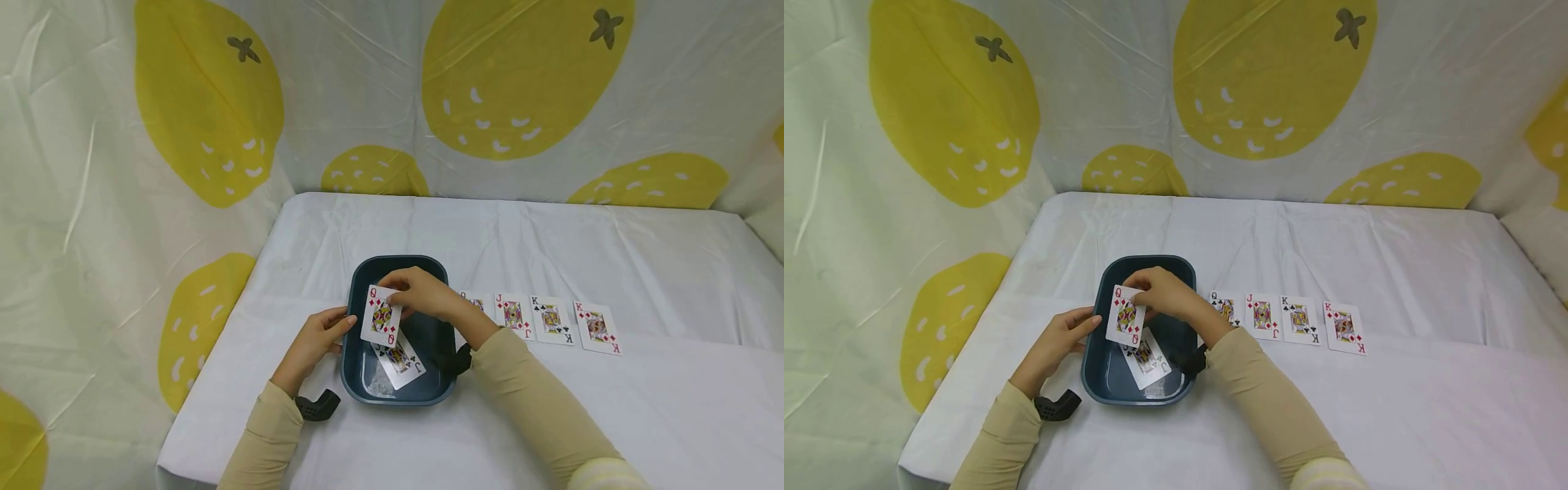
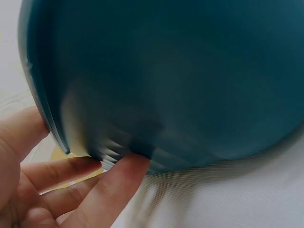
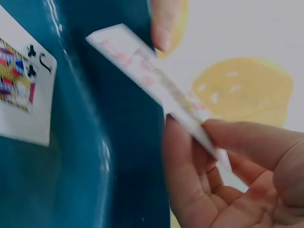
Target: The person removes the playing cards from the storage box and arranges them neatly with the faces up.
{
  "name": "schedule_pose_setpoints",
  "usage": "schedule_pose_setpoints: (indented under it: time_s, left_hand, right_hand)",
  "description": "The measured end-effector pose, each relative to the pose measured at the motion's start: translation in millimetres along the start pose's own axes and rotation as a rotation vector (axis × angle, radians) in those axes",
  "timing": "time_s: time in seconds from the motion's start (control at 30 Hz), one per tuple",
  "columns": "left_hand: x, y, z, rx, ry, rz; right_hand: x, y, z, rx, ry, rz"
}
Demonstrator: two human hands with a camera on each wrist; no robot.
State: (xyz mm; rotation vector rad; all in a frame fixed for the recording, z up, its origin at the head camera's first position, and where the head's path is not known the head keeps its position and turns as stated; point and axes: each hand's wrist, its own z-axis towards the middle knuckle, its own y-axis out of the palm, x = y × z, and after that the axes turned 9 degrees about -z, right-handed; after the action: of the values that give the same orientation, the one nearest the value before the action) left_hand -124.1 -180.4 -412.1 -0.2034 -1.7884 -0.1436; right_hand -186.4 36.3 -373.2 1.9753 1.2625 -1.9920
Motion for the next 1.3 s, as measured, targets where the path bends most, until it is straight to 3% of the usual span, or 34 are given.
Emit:
schedule_pose_setpoints:
  time_s: [0.17, 0.33, 0.5, 0.73, 0.97, 1.3]
  left_hand:
    - [-18.2, -5.6, 10.8, 0.026, -0.004, -0.005]
    - [-21.1, -6.2, 11.5, 0.033, 0.008, 0.01]
    - [-17.0, -6.1, 10.4, 0.029, -0.004, 0.003]
    - [3.7, 1.1, -1.6, 0.017, -0.011, 0.025]
    - [7.5, 1.5, -4.5, 0.019, -0.018, 0.018]
    - [6.3, -0.4, -3.5, 0.013, -0.019, 0.014]
  right_hand:
    - [7, -20, -10.2, 0.035, -0.041, 0.067]
    - [16, -40, -24.0, 0.092, -0.029, 0.114]
    - [27, -59, -40.0, 0.131, 0.016, 0.126]
    - [56, -92, -66.1, 0.173, 0.087, 0.072]
    - [96, -131, -112.6, 0.228, 0.224, 0.042]
    - [160, -181, -193.0, 0.319, 0.294, 0.12]
